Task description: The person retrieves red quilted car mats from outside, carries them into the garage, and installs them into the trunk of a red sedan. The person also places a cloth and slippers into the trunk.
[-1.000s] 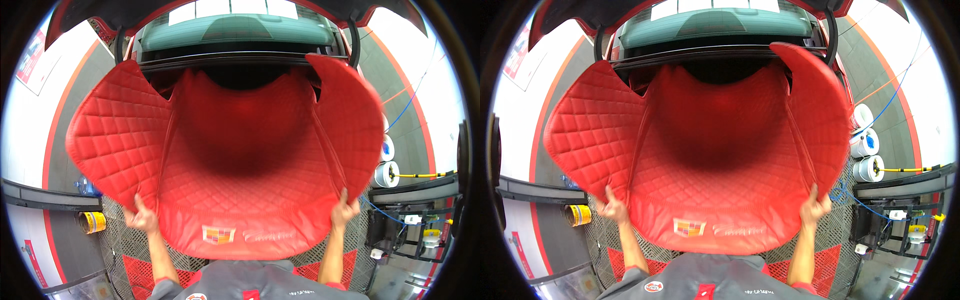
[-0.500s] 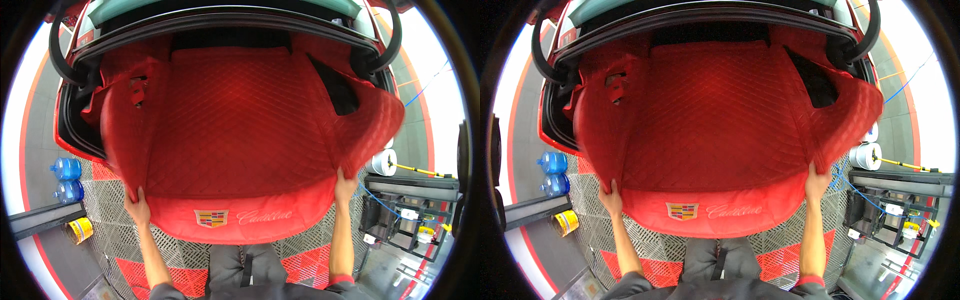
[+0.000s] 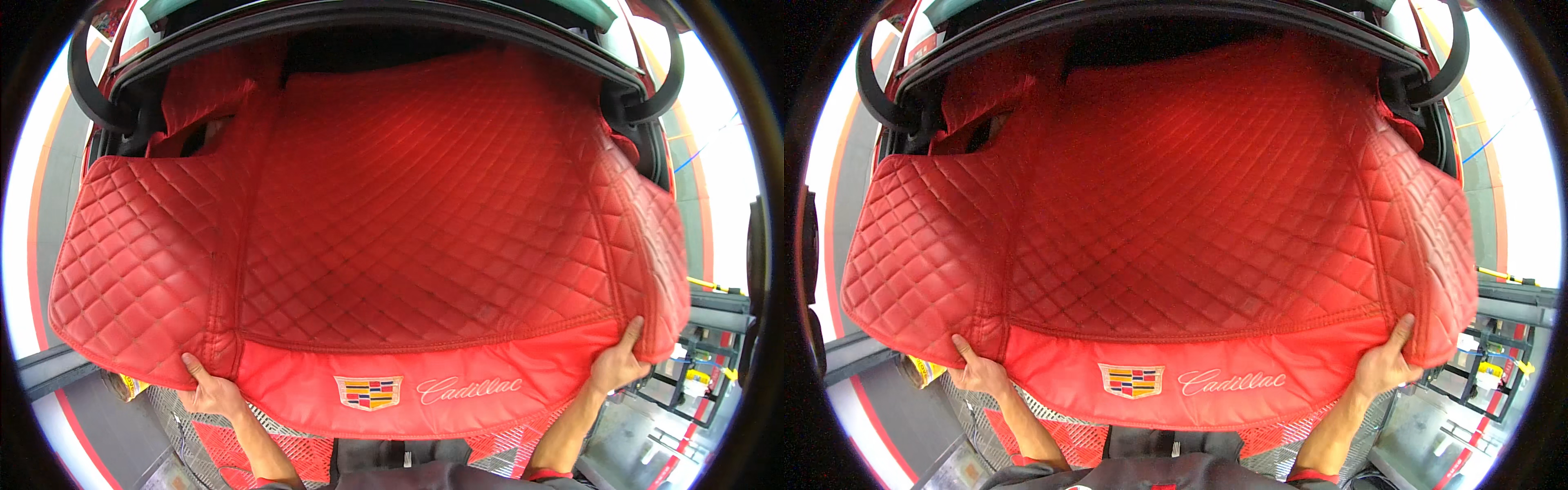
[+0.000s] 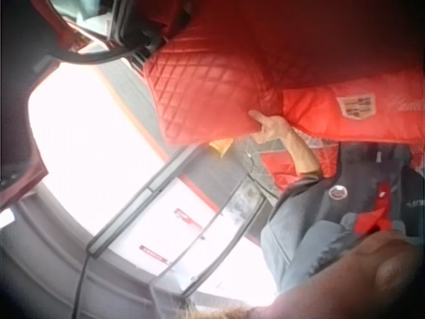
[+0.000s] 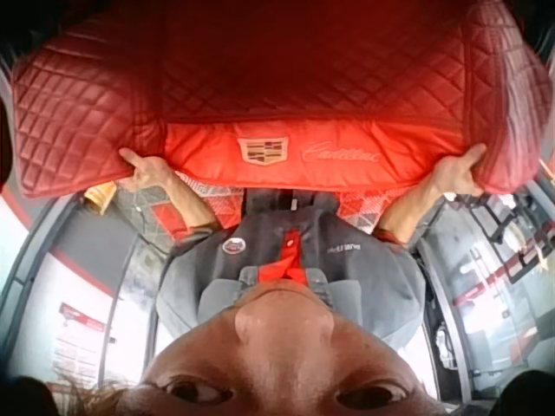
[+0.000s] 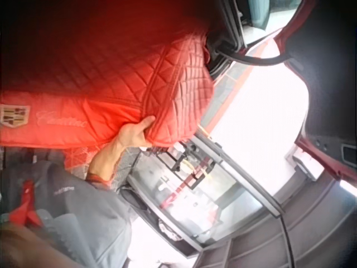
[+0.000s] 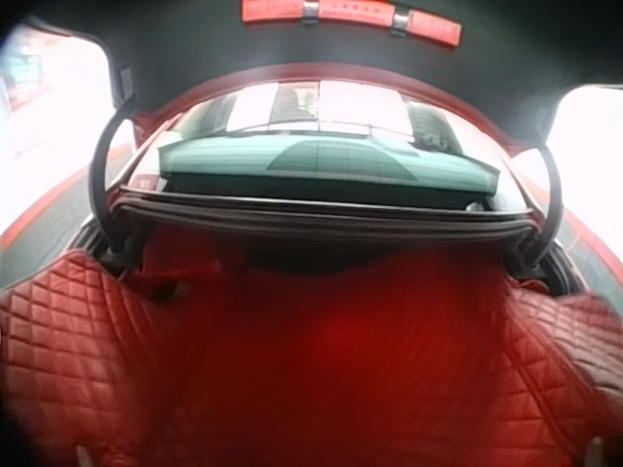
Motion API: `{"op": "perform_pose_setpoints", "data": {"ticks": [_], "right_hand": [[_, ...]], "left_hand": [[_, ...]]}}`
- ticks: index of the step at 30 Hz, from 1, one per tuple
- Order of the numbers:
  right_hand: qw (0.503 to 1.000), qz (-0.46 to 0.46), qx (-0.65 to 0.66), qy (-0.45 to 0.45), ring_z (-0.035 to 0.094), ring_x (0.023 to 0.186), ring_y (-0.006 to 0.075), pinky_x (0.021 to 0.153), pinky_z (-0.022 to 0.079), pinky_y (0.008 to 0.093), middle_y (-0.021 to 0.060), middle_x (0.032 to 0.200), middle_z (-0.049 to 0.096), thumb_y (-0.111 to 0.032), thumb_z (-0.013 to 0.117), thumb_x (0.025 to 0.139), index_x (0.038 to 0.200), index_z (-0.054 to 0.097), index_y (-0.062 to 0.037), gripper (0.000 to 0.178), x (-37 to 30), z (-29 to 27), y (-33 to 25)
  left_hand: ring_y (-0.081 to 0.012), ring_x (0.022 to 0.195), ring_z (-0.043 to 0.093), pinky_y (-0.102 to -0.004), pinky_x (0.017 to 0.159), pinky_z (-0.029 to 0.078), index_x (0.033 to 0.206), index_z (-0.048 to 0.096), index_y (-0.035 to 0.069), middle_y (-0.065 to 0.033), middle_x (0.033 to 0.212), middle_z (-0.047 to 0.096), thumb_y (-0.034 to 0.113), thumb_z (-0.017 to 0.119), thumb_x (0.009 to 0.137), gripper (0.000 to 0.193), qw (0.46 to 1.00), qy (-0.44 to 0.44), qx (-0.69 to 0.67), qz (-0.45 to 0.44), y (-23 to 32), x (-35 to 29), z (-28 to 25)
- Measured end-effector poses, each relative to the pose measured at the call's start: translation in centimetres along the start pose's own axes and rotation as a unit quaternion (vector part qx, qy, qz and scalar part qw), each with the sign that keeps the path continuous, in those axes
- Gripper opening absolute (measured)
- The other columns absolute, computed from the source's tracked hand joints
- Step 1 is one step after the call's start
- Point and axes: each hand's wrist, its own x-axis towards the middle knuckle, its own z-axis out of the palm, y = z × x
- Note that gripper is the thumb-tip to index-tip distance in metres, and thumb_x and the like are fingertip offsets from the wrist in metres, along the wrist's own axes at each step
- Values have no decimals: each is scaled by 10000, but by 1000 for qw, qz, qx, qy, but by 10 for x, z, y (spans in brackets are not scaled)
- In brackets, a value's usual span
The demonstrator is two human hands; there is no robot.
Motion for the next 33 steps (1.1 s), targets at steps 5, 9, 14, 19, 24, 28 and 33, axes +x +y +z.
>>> {"op": "perform_pose_setpoints", "data": {"ticks": [5, 9, 14, 19, 24, 28, 33], "right_hand": [[985, 5, 154, 74, 541, 1064, 195, 938, 422, 324, 141, 1233, 544, -76, 678, 818, 1168, 527, 91, 417, -1, -13, 1], [979, 16, 170, 113, 532, 1085, 213, 958, 416, 337, 159, 1245, 535, -61, 691, 796, 1175, 525, 85, 439, -4, -19, 4], [983, -19, 142, 111, 528, 1089, 228, 973, 401, 347, 166, 1226, 548, -85, 676, 812, 1164, 546, 77, 409, 0, -6, -11], [983, 16, 166, 75, 560, 1029, 240, 968, 403, 353, 129, 1201, 576, -88, 687, 802, 1152, 565, 43, 393, 13, 25, -19], [952, -2, 307, 18, 568, 1005, 227, 951, 422, 352, 104, 1186, 585, -40, 661, 809, 1137, 583, -9, 339, 21, 59, -48], [963, -4, 265, 49, 584, 953, 226, 886, 456, 356, 137, 1140, 607, -81, 686, 798, 1083, 610, 21, 312, 25, 90, -55], [990, 61, 113, -58, 611, 851, 205, 778, 472, 352, 175, 1010, 653, -123, 690, 817, 916, 641, 105, 253, 0, 214, -32]], "left_hand": [[-191, 894, 592, -300, 791, 475, 1020, 608, -125, -181, 1074, 630, 68, 677, 819, 287, 995, 87, 14, 49, 24, -13, 17], [-217, 889, 590, -336, 808, 491, 1046, 595, -127, -192, 1085, 617, 74, 675, 816, 316, 980, 108, -101, 131, 24, -12, 26], [-242, 917, 587, -361, 820, 487, 1064, 589, -124, -209, 1120, 599, 59, 682, 795, 338, 960, 131, -164, 183, 59, -14, 35], [-219, 932, 586, -350, 798, 492, 1057, 604, -96, -177, 1128, 604, 108, 699, 795, 345, 955, 184, -91, 213, 84, 2, 36], [-226, 885, 603, -346, 746, 511, 1046, 615, -82, -187, 1081, 620, 116, 689, 804, 321, 953, 201, -61, 217, 90, 5, 35], [-217, 707, 589, -388, 648, 499, 880, 647, -120, -219, 876, 661, 199, 782, 707, 387, 931, 274, -77, 229, 85, 9, 55], [-252, 686, 628, -407, 637, 508, 858, 636, -106, -217, 843, 665, 107, 731, 770, 249, 946, 209, 88, 234, -10, 34, 137]]}}
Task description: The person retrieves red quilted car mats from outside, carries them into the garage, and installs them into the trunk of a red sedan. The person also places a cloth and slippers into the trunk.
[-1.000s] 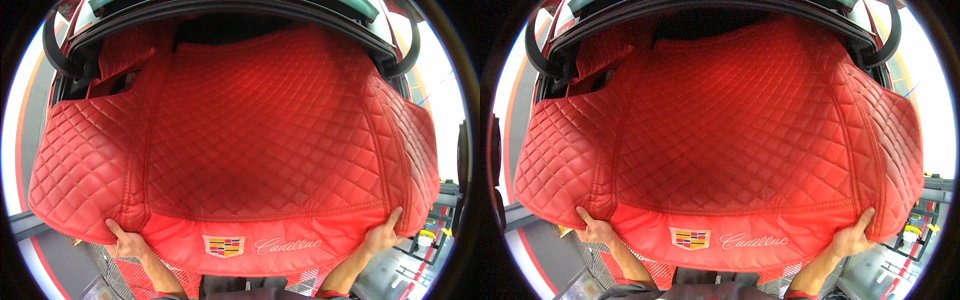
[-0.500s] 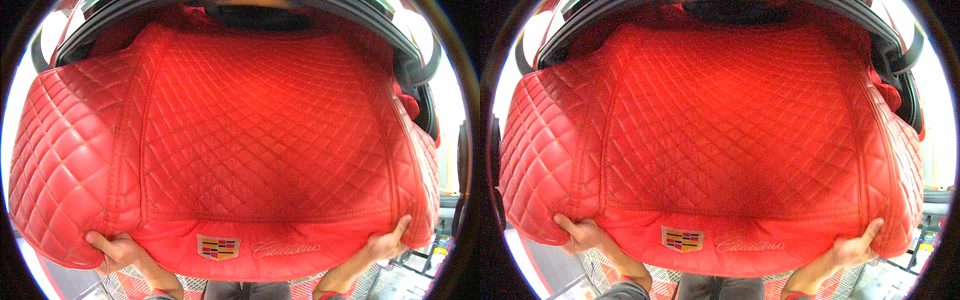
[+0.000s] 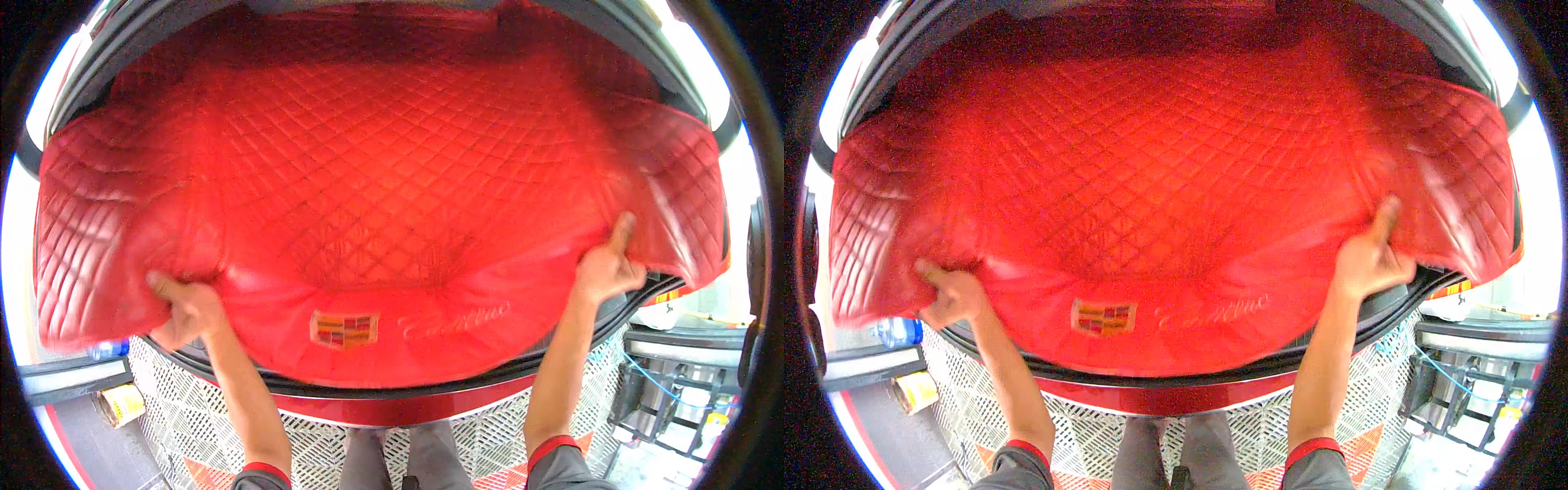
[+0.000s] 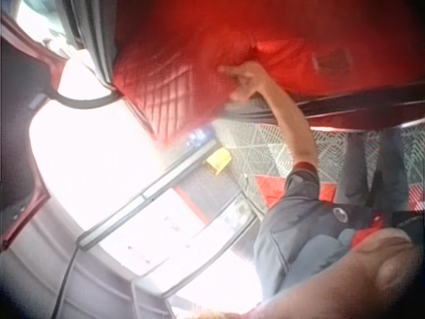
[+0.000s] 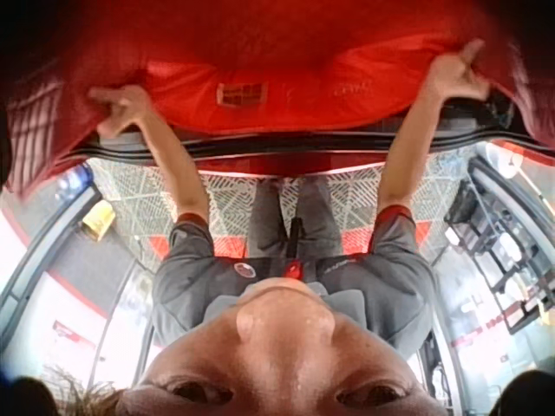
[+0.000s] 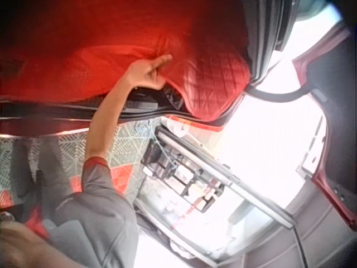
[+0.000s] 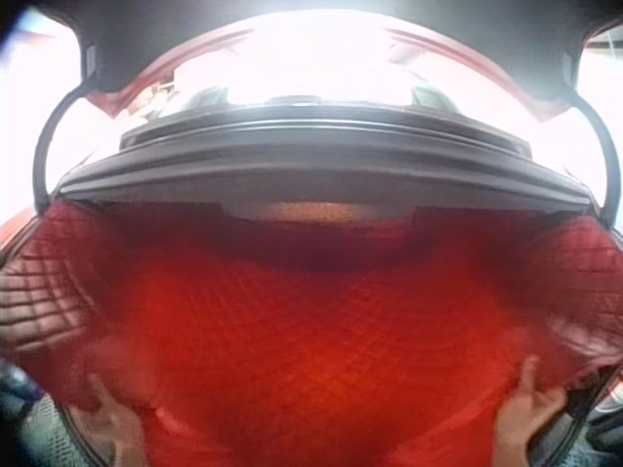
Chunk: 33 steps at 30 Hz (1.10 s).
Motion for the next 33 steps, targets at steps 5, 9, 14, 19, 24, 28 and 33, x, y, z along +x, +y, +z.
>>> {"op": "perform_pose_setpoints", "data": {"ticks": [5, 9, 14, 19, 24, 28, 33], "right_hand": [[993, -57, 72, -76, 623, 867, 237, 740, 511, 368, 177, 1058, 638, -84, 631, 855, 1028, 582, 131, 280, -24, -10, 158], [930, 358, -52, -62, 615, 874, 247, 723, 519, 369, 168, 1105, 619, -163, 663, 840, 1094, 545, 140, 413, -9, -47, 198], [936, 325, -112, -79, 618, 855, 259, 715, 513, 376, 192, 1070, 626, -231, 695, 812, 1032, 567, 149, 458, 1, -51, 189], [929, 319, -168, -84, 628, 833, 262, 689, 517, 381, 191, 1053, 632, -257, 697, 805, 989, 580, 150, 461, 12, -53, 228], [830, 527, -2, -184, 629, 840, 283, 683, 543, 444, 118, 1018, 634, -310, 622, 857, 1104, 546, 33, 430, 44, -71, 293], [712, 571, -79, -401, 627, 895, 311, 731, 547, 466, 141, 1049, 615, -332, 546, 887, 1164, 495, -15, 424, 36, -98, 203], [782, -36, -407, -471, 558, 966, 405, 805, 483, 454, 284, 1129, 520, -349, 664, 775, 1263, 377, 43, 689, 92, -104, 81]], "left_hand": [[-243, 902, 625, -377, 752, 495, 1009, 596, -125, -222, 1044, 631, 90, 666, 830, 288, 974, -137, -112, -141, -36, -74, -37], [-270, 992, 593, -393, 827, 490, 1145, 519, -114, -213, 1177, 566, 95, 616, 858, 368, 875, -180, -77, -443, -79, -64, -59], [-345, 976, 600, -498, 795, 529, 1275, 360, -55, -164, 1180, 538, 137, 595, 861, 513, 609, -200, -30, -767, -148, -86, -71], [-322, 956, 611, -489, 746, 544, 1273, 386, 9, -149, 1168, 548, 135, 573, 865, 466, 583, -245, -6, -775, -169, -93, -72], [-322, 975, 580, -500, 750, 527, 1299, 354, 13, -139, 1158, 518, 151, 590, 832, 541, 587, -282, 56, -757, -167, -100, -56], [-462, 1213, 294, -586, 966, 312, 1405, 152, 19, -211, 1378, 216, 229, 668, 738, 869, 893, -330, 198, -233, -152, -99, -69], [-506, 1338, 43, -672, 1026, 135, 1443, 208, 164, -234, 1490, 35, 363, 670, 749, 857, 703, -623, 319, 126, -99, -31, -34]]}}
